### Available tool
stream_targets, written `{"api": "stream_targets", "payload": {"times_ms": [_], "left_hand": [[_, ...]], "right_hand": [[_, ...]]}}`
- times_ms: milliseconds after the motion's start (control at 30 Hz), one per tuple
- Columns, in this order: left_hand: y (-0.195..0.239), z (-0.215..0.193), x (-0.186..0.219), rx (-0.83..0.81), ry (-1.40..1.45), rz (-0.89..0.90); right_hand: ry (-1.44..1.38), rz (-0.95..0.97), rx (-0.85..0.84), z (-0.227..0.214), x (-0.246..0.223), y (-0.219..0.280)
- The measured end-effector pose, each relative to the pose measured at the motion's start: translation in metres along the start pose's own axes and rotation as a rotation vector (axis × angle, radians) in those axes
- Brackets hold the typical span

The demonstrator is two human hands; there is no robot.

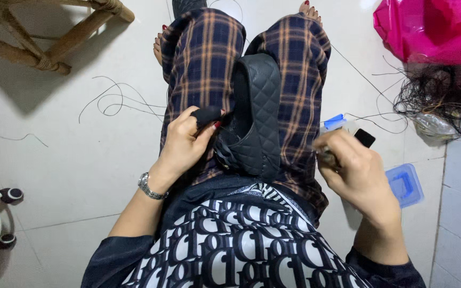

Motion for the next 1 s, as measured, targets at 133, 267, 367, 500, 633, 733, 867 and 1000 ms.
{"api": "stream_targets", "payload": {"times_ms": [133, 267, 367, 500, 633, 733, 867, 1000], "left_hand": [[-0.006, -0.018, 0.008, 0.052, 0.112, -0.059], [-0.01, -0.021, 0.0, 0.113, 0.162, -0.074], [-0.007, -0.018, -0.002, 0.113, 0.126, -0.074], [-0.01, -0.016, 0.001, 0.097, 0.108, -0.045], [-0.01, -0.014, 0.001, 0.096, 0.075, -0.067], [-0.006, -0.015, -0.002, 0.098, 0.055, -0.094], [-0.01, -0.017, 0.001, 0.138, 0.08, -0.045], [0.007, -0.048, -0.005, 0.214, -0.115, 0.048]], "right_hand": [[0.096, 0.077, 0.082, -0.004, -0.003, -0.004], [-0.609, -0.108, -0.209, 0.026, -0.001, -0.001], [-0.348, -0.076, -0.469, 0.021, -0.035, -0.003], [0.396, 0.317, -0.312, 0.014, -0.006, 0.002], [0.65, 0.322, -0.131, 0.03, 0.011, 0.001], [0.649, 0.211, -0.075, 0.078, 0.033, 0.011], [0.331, 0.116, 0.333, 0.092, 0.064, 0.016], [0.253, 0.163, 0.342, 0.069, 0.097, 0.02]]}}
Point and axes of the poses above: each hand's wrist, its own y-axis away from the middle knuckle, its own z-axis out of the palm, x = y × z, the point moved 7 cm from there along -y, towards the middle knuckle, and after that the axes turned 9 degrees about z, right-handed, at the moved point
